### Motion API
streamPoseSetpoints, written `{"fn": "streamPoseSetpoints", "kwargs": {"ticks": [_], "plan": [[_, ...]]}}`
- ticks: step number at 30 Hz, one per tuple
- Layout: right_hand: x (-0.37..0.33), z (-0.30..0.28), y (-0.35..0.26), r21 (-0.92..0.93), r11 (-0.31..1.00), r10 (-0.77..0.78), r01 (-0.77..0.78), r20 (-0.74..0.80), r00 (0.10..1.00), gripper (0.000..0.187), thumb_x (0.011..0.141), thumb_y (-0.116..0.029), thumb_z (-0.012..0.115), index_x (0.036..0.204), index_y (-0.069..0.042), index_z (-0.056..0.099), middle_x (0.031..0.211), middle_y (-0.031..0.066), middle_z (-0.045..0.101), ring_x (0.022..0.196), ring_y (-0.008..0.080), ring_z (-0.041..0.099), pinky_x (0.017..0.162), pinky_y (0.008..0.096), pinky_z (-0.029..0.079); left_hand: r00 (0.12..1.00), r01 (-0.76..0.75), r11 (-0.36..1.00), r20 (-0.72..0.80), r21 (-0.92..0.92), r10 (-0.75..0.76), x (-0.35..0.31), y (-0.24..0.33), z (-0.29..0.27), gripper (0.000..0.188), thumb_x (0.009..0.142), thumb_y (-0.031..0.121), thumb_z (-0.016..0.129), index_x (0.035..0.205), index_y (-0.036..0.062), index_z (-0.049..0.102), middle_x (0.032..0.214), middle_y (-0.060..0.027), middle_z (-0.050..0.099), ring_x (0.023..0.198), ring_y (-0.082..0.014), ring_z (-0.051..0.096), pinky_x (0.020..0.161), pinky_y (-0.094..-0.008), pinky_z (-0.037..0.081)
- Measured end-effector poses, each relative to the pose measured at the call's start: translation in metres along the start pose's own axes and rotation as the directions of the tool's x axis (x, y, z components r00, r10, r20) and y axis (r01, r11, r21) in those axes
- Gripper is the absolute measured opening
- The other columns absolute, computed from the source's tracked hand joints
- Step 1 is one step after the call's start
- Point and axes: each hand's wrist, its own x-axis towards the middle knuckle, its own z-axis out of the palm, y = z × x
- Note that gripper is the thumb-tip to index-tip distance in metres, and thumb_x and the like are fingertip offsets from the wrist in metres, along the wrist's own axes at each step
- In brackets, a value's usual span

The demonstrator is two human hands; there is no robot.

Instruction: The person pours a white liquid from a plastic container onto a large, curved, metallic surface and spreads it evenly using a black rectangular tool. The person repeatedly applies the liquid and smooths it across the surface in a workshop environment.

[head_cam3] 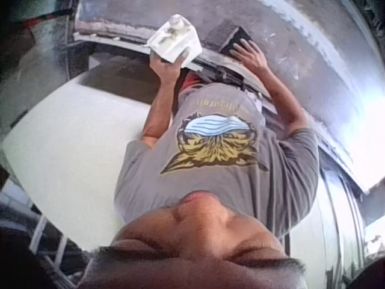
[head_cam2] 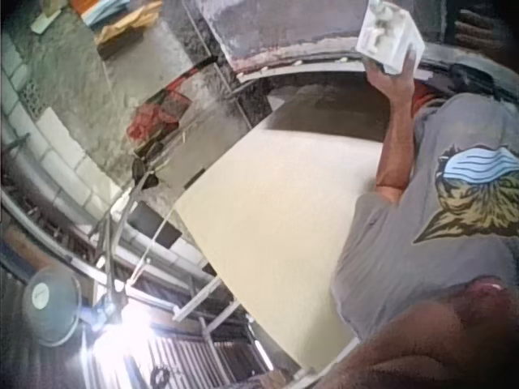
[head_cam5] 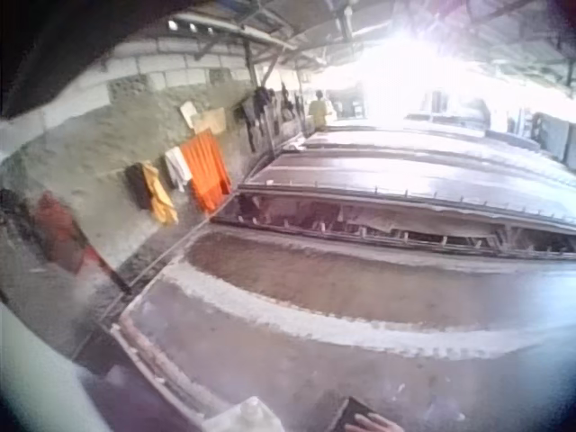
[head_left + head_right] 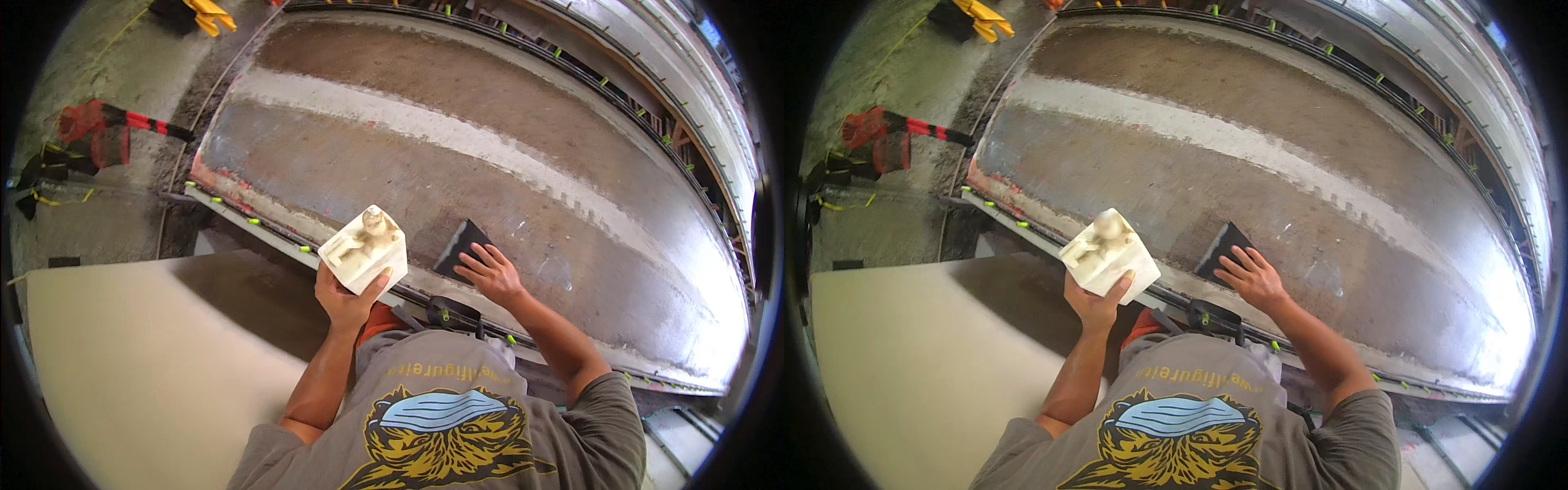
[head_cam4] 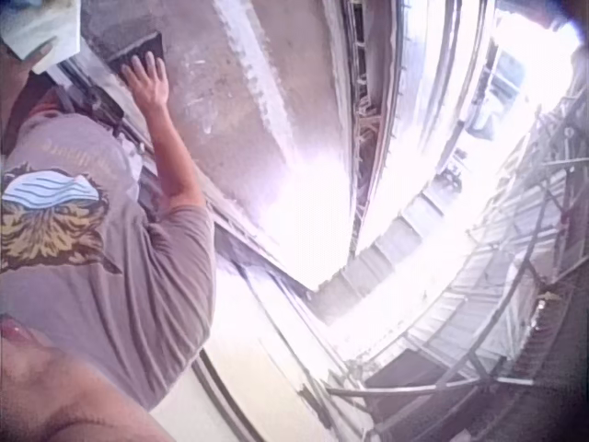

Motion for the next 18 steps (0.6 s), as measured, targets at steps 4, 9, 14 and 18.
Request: {"fn": "streamPoseSetpoints", "kwargs": {"ticks": [4, 9, 14, 18], "plan": [[-0.054, -0.039, 0.007, -0.018, 0.995, 0.095, -0.094, 0.064, 0.993, 0.046, 0.085, -0.017, 0.069, 0.130, -0.030, 0.070, 0.145, -0.0025, 0.063, 0.142, 0.0269, 0.052, 0.119, 0.0478, 0.040, 0.996, 0.044, 0.999, 0.084, -0.026, -0.042, 0.027, -0.014, -0.013, 0.068, 0.076, 0.009, 0.094, 0.130, -0.0043, 0.056, 0.121, -0.0143, 0.070, 0.110, -0.0197, 0.070, 0.094, -0.0348, 0.057], [-0.072, -0.049, 0.000, -0.119, 0.969, 0.221, -0.218, 0.018, 0.975, 0.042, 0.082, -0.014, 0.069, 0.121, -0.029, 0.075, 0.136, -0.0030, 0.070, 0.137, 0.0269, 0.058, 0.117, 0.0473, 0.043, 0.988, 0.004, 1.000, 0.154, -0.004, -0.004, 0.051, -0.022, -0.034, 0.066, 0.075, 0.010, 0.095, 0.128, -0.0042, 0.057, 0.120, -0.0144, 0.071, 0.109, -0.0182, 0.070, 0.093, -0.0336, 0.057], [0.014, -0.039, -0.014, -0.005, 0.971, 0.236, -0.238, -0.111, 0.965, 0.047, 0.080, -0.007, 0.069, 0.121, -0.029, 0.077, 0.137, -0.0020, 0.070, 0.136, 0.0271, 0.060, 0.116, 0.0477, 0.044, 0.985, -0.012, 1.000, 0.172, -0.005, 0.013, 0.070, -0.023, -0.047, 0.066, 0.075, 0.008, 0.093, 0.129, -0.0046, 0.057, 0.121, -0.0145, 0.070, 0.109, -0.0192, 0.070, 0.093, -0.0336, 0.057], [0.060, -0.007, -0.012, -0.015, 0.994, 0.112, -0.112, 0.000, 0.994, 0.053, 0.085, -0.015, 0.068, 0.136, -0.029, 0.067, 0.151, -0.0008, 0.059, 0.147, 0.0285, 0.047, 0.123, 0.0476, 0.036, 0.987, -0.030, 1.000, 0.157, -0.005, 0.031, 0.077, -0.021, -0.049, 0.065, 0.076, 0.006, 0.092, 0.129, -0.0047, 0.057, 0.122, -0.0144, 0.070, 0.110, -0.0201, 0.070, 0.093, -0.0344, 0.057]]}}
